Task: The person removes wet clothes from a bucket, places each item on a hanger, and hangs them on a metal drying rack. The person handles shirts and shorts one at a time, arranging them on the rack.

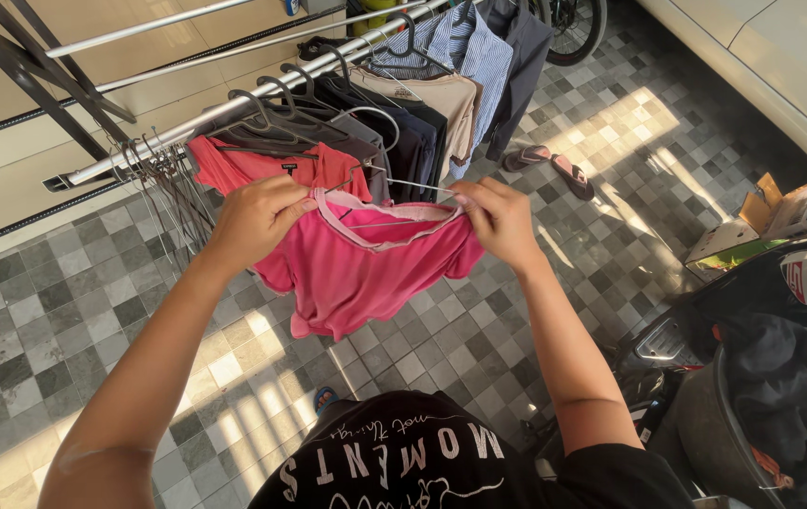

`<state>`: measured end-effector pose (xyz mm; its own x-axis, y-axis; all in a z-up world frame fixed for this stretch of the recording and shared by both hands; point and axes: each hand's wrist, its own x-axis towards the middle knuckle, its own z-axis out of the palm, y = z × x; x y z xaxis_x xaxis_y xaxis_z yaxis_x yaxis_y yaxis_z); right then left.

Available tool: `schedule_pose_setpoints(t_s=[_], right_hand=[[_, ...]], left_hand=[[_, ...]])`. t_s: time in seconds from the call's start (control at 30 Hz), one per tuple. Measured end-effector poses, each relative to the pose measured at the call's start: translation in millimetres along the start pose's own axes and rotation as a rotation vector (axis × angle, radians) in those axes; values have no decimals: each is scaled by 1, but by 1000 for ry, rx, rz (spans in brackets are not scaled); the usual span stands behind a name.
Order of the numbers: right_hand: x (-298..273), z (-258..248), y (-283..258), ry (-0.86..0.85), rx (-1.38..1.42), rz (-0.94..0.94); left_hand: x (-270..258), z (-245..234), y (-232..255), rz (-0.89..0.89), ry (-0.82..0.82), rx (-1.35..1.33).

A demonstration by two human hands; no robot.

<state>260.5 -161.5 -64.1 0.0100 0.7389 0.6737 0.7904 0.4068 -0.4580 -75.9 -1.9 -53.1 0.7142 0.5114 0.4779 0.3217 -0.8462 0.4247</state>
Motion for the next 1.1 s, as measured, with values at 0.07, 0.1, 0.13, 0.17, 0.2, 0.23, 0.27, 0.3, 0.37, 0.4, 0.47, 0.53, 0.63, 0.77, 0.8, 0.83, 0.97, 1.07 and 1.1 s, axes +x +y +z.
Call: schedule_pose_setpoints(t_s=[0.07,0.1,0.13,0.17,0.2,0.23,0.27,0.3,0.37,0.4,0.47,0.53,0.63,0.77,0.8,0.83,0.97,1.07,1.1], right_hand=[[2,-5,3,51,-20,-1],[4,-8,5,81,-34,30],[5,-10,8,111,-48,61],[5,-13,12,123,-45,69],[6,-15,17,132,-42,78],[5,-18,22,142,-40,87],[6,-19,28,146,-44,74],[6,-21,34,149,-49,61],[5,-24,45,162,-36,83],[4,-26,51,169,-20,118],[2,-28,62,193,38,171],[-2,-27,70,226,122,206],[-5,-18,76,232,231,233],[1,4,70,186,192,199],[2,9,69,175,185,208],[1,14,68,164,178,217],[-10,37,78,304,49,154],[-43,74,96,693,-18,257],[-55,93,103,844,39,394]], left_hand=[[-1,-6,0,34,30,-37],[-2,-7,-2,50,45,-55],[-3,-7,-5,85,33,-74],[-5,-7,-11,120,20,-94],[-9,-6,-17,154,6,-114],[-12,-4,-24,-4,-68,-110],[-16,-2,-33,-160,-142,-103],[-20,0,-43,-317,-215,-96],[-29,3,-62,-304,-148,-59],[-33,5,-71,-297,-114,-43],[-41,4,-85,-194,-17,9],[-44,2,-90,-243,-38,68],[-33,-2,-83,-314,-86,120],[4,4,-51,30,50,-44],[15,10,-42,109,52,-65],[24,18,-32,187,55,-86],[53,37,-8,-101,-126,-379],[61,39,-6,-97,-68,-330],[60,39,-7,-62,-34,-339]])
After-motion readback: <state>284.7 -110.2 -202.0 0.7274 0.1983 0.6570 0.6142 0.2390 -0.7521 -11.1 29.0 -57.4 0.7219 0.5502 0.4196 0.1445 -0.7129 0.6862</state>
